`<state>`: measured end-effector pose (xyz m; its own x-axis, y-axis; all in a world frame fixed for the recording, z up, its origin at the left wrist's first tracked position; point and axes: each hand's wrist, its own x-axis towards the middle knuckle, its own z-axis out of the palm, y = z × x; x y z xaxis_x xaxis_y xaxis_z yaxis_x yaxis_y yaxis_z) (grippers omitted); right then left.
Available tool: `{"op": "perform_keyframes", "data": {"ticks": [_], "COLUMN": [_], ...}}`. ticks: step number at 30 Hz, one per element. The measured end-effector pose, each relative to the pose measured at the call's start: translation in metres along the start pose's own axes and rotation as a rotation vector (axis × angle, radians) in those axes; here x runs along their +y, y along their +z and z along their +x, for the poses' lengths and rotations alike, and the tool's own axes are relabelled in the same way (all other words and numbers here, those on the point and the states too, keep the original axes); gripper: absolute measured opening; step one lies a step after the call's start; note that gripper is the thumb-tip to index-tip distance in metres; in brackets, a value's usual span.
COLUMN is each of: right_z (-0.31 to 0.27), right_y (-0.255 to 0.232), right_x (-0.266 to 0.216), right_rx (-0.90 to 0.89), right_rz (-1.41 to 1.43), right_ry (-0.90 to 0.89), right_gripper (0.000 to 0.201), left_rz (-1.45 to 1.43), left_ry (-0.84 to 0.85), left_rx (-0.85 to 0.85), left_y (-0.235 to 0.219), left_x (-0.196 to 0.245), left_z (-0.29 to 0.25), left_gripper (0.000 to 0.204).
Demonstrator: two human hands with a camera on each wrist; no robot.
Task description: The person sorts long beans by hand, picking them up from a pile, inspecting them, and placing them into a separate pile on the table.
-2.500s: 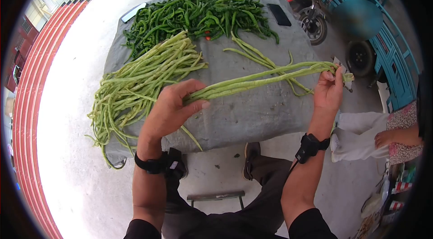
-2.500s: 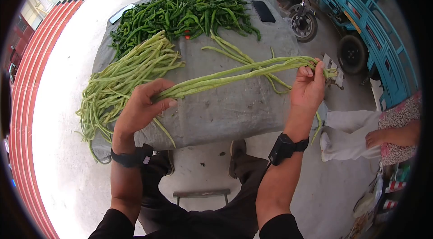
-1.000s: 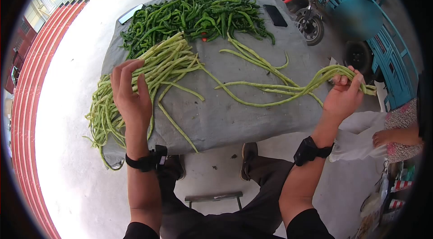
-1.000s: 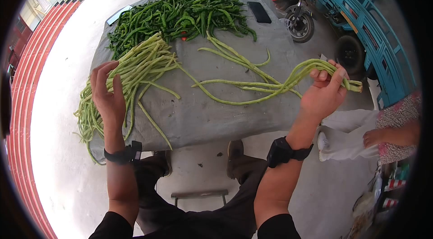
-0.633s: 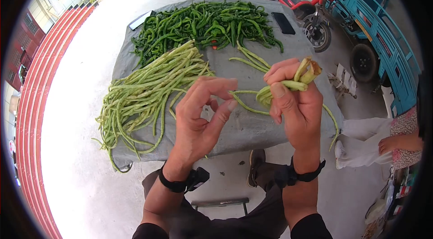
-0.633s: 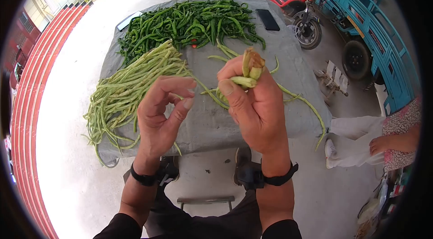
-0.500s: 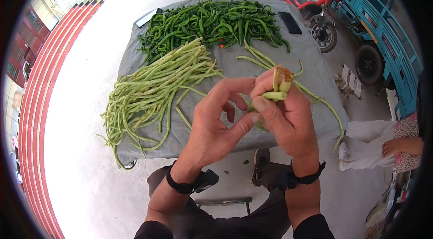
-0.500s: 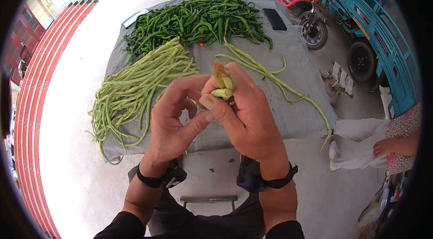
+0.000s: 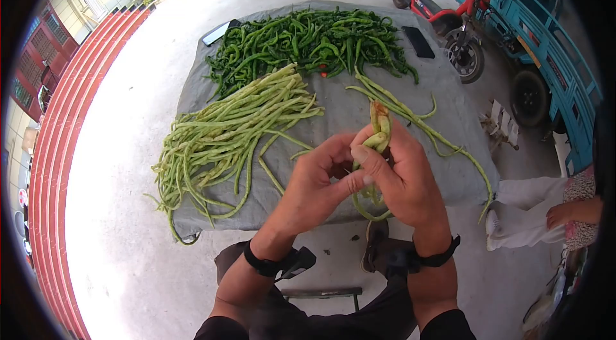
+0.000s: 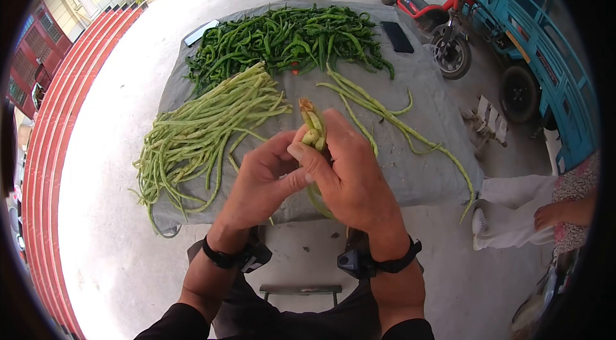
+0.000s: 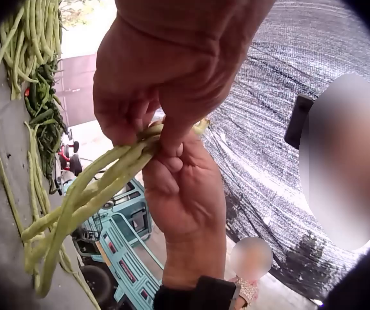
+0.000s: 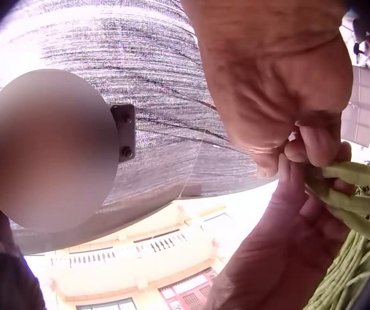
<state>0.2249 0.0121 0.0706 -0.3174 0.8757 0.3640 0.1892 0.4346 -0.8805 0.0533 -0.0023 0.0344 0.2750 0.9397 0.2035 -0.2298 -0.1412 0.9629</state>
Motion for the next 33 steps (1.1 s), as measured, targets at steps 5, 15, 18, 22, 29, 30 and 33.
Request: {"op": "perform_keyframes", "data": {"ticks": [5,15,18,22,29,30,33], "right_z": [0.001,0.003,0.003,0.003,0.003,0.004,0.004], "right_y": [0.001,-0.003,0.003,0.006,0.007,0.006,0.003], "right_x": [-0.002,0.01,0.018,0.018,0.027,0.026,0.022], "right_rx": [0.045,-0.064,-0.072,-0.068,0.002,0.015,0.015], "right_rz": [0.127,0.312,0.268,0.228,-0.066,-0.124,-0.218], "right_ry": [0.138,0.242,0.235,0.232,0.041,0.015,0.033], "right_gripper": [0.015,0.016,0.018,0.021,0.021,0.021,0.022], "left_rz": [0.322,0.203,0.227,0.276,0.244,0.264,0.28], "left_ry": [-0.078,-0.072,-0.022,-0.099,0.015,-0.014,-0.094], "left_rx": [-0.075,-0.073,-0.028,0.012,0.039,-0.003,-0.107], "left_y": [-0.005,-0.008,-0.002,0.001,0.002,-0.001,-0.008], "left_x": [-0.002,-0.007,-0.008,-0.008,-0.024,-0.025,-0.02], "left_z": [-0.002,-0.001,0.0,-0.002,-0.004,-0.004,-0.004], "left_gripper": [0.03,0.041,0.039,0.041,0.031,0.03,0.03]}}
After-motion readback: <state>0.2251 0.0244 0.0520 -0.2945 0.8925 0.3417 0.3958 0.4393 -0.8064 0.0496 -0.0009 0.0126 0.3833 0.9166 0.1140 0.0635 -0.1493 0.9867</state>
